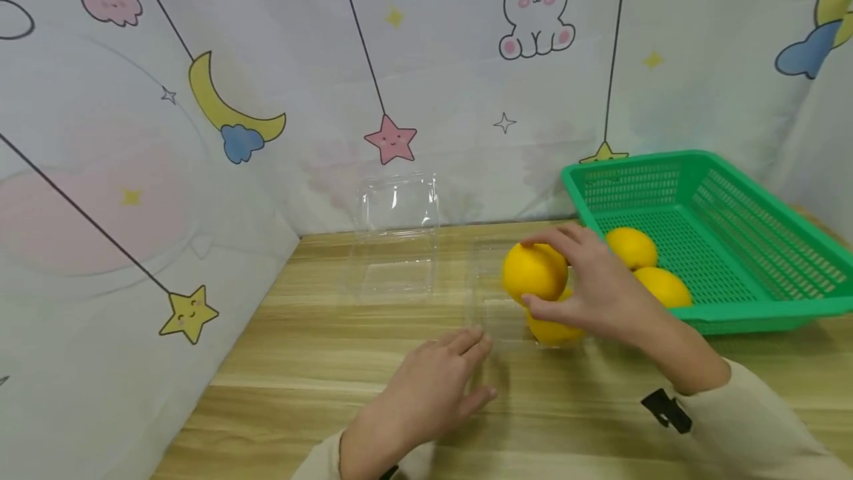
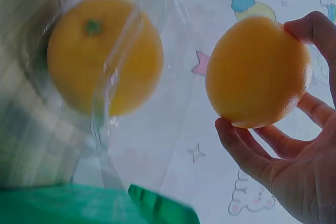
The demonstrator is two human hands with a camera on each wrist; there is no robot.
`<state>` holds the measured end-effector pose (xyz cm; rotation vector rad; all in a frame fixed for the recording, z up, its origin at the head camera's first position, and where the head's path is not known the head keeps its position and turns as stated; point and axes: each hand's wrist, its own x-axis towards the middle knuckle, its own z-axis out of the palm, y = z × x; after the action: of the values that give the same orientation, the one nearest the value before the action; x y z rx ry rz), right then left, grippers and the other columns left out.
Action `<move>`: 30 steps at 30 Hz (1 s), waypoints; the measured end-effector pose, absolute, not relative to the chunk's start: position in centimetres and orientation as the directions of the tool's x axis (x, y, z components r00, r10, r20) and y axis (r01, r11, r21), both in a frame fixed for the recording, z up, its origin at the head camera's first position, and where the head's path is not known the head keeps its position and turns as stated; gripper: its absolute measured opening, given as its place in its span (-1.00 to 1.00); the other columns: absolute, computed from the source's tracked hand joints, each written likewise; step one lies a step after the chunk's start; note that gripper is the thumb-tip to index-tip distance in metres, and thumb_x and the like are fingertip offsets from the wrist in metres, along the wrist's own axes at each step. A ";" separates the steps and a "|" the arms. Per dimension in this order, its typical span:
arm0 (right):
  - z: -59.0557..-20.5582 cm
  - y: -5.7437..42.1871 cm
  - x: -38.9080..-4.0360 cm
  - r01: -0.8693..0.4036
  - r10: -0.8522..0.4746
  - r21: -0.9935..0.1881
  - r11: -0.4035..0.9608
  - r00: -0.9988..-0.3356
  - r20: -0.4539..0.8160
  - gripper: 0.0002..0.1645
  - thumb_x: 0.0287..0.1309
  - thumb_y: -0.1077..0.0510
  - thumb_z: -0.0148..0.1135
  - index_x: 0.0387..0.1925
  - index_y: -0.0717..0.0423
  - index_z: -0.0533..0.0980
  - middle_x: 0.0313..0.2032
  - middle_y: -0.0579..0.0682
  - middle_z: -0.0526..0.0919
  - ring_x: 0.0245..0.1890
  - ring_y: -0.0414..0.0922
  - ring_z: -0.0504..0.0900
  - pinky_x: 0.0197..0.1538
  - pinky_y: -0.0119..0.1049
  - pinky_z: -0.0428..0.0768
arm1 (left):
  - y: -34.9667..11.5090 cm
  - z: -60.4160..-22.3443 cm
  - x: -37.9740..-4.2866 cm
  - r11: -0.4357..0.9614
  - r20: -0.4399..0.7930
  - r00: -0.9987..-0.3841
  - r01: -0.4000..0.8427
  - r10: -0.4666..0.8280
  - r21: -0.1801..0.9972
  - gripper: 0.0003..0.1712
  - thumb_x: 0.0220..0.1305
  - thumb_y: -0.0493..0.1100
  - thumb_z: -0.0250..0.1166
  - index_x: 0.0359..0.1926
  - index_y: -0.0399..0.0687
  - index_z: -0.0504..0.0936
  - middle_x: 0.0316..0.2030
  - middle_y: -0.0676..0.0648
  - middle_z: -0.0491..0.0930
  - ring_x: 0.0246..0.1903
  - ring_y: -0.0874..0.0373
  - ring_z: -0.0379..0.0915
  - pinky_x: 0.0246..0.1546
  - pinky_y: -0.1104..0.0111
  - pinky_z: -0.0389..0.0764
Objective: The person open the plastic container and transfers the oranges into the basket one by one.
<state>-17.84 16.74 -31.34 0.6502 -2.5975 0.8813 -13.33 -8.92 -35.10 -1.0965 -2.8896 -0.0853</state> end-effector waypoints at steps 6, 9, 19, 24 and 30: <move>-30.8 19.9 -17.9 -0.495 -0.265 -0.463 0.735 -0.839 0.475 -0.31 0.06 0.03 0.62 0.23 -0.02 0.56 0.20 0.15 0.53 0.07 0.18 0.50 -0.06 0.22 0.63 | -8.9 -35.2 -13.3 0.753 0.046 -0.754 0.657 0.655 0.039 -0.28 0.45 0.18 0.37 0.46 -0.07 0.54 0.45 -0.08 0.50 0.41 0.00 0.47 0.31 0.09 0.59; -31.0 21.5 -17.9 -0.491 -0.241 -0.452 0.745 -0.829 0.504 -0.28 0.03 0.08 0.65 0.23 0.03 0.56 0.20 0.20 0.52 0.04 0.20 0.46 -0.11 0.21 0.62 | -8.7 -35.2 -13.3 0.743 0.049 -0.743 0.669 0.668 0.027 -0.32 0.48 0.15 0.35 0.45 -0.09 0.55 0.44 -0.09 0.51 0.40 0.02 0.48 0.31 0.12 0.59; -31.4 26.4 -18.2 -0.389 -0.170 -0.392 0.834 -0.856 0.489 -0.22 -0.03 0.11 0.64 0.25 0.14 0.52 0.18 0.33 0.47 0.05 0.33 0.36 -0.20 0.24 0.48 | -8.6 -35.3 -13.4 0.736 0.054 -0.735 0.677 0.676 0.016 -0.34 0.50 0.13 0.33 0.45 -0.12 0.54 0.43 -0.10 0.52 0.40 0.03 0.49 0.31 0.14 0.59; -31.5 28.7 -18.3 -0.325 -0.138 -0.350 0.878 -0.874 0.465 -0.16 -0.01 0.13 0.64 0.29 0.23 0.46 0.17 0.41 0.43 0.04 0.40 0.32 -0.16 0.34 0.44 | -8.7 -35.4 -13.4 0.729 0.073 -0.727 0.684 0.682 0.001 -0.34 0.49 0.12 0.34 0.44 -0.14 0.55 0.42 -0.12 0.53 0.39 0.03 0.50 0.28 0.16 0.61; -31.8 30.9 -18.5 -0.279 -0.108 -0.344 0.897 -0.891 0.441 -0.15 0.04 0.14 0.61 0.31 0.29 0.41 0.19 0.49 0.38 0.05 0.48 0.28 -0.14 0.39 0.39 | -8.9 -35.4 -13.1 0.731 0.094 -0.728 0.682 0.680 -0.011 -0.36 0.50 0.10 0.34 0.43 -0.15 0.56 0.40 -0.12 0.55 0.36 0.03 0.52 0.22 0.17 0.65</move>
<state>-18.53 30.95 -31.81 0.2823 -2.6437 0.5651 -13.13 -8.90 -35.35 -1.1181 -2.8371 -0.0372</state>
